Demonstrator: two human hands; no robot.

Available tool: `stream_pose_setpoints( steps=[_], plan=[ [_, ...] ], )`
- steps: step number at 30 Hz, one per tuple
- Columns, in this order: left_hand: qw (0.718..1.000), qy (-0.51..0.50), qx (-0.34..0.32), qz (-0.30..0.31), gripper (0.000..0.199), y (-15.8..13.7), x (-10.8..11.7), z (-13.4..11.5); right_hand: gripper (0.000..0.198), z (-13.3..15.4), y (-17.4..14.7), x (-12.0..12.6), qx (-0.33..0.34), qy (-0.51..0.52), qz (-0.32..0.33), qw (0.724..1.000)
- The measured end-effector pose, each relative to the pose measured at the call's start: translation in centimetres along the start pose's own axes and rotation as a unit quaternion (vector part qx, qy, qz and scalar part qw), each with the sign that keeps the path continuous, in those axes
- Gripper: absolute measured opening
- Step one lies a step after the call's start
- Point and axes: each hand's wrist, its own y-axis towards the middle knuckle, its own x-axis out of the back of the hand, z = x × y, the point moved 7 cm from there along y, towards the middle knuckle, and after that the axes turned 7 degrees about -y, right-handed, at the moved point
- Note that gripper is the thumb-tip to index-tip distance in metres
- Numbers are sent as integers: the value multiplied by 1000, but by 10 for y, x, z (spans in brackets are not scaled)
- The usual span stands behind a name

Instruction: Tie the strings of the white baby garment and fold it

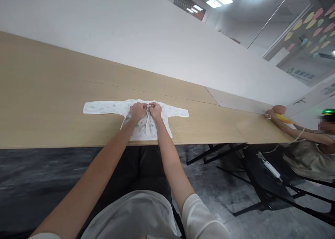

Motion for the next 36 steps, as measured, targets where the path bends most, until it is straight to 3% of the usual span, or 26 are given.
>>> stream_pose_setpoints(
  steps=[8, 14, 29, 36],
  plan=[
    [995, -71, -62, -36, 28, 3, 0, 4, 30, -4, 3, -2, 4, 44, 7, 999],
    [989, -134, -58, -16, 28, 7, -1, 8, 28, -2, 3, -3, 16, 40, 20, 999],
    [985, -168, -29, -28, 20, 8, -3, 14, 26, 5, -1, -2, 50, 77, 34, 995],
    [980, -196, -18, -29, 16, 7, -2, 16, 38, 9, -5, -1, 65, 51, 37, 996]
  ],
)
